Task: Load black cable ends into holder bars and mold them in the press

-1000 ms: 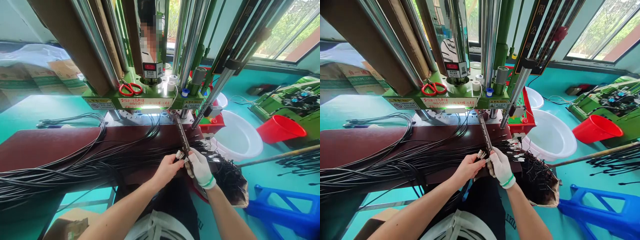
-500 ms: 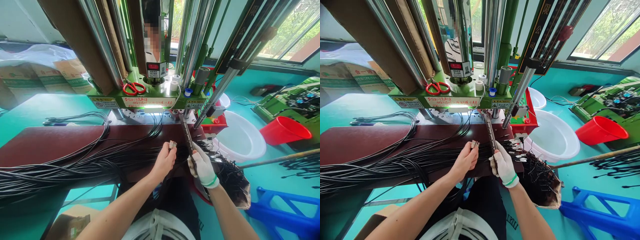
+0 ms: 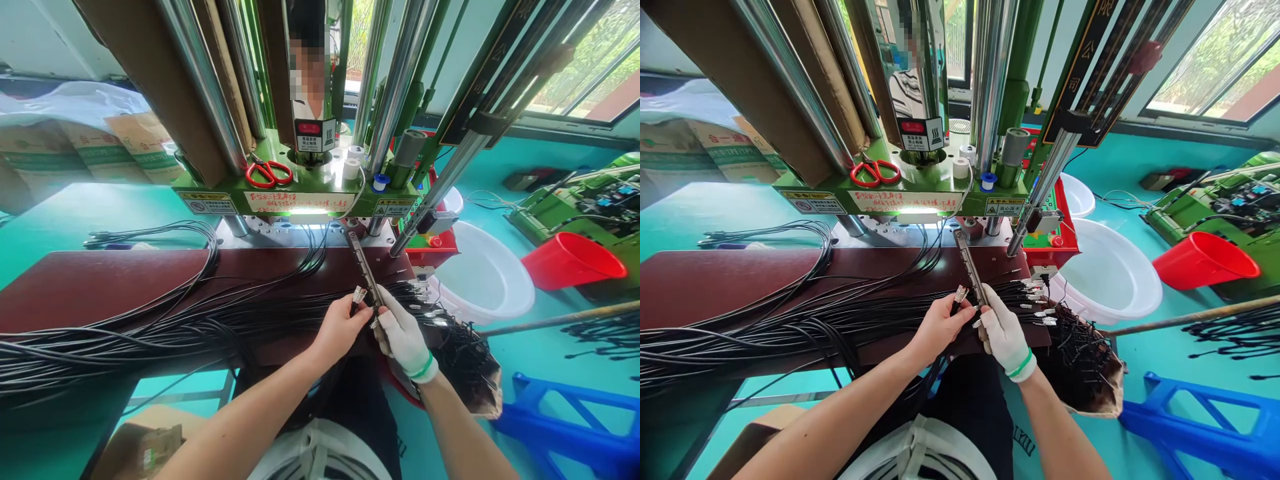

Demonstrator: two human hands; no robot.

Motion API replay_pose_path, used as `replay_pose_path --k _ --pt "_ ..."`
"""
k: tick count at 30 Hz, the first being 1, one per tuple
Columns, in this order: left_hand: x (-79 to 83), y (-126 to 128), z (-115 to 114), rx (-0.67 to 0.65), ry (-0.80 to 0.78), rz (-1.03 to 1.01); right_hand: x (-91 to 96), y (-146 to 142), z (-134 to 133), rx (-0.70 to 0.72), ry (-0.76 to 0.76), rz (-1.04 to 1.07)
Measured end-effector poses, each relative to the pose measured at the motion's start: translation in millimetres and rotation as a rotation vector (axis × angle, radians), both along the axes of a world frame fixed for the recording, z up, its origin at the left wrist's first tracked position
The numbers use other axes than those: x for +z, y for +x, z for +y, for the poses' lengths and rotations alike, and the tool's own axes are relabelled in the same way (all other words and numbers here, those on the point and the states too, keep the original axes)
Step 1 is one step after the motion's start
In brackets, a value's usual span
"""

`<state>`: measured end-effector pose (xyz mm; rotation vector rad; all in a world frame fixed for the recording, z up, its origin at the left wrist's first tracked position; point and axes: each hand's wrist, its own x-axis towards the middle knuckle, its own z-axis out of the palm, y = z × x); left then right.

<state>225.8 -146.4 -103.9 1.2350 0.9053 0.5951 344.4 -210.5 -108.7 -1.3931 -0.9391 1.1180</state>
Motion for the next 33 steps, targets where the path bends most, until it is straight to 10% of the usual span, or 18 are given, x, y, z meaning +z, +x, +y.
replay_pose_path --k 33 --pt "7.0 -5.8 16.4 0.121 0.157 -0.086 0.7 5.3 -1.8 -0.041 -0.041 0.094"
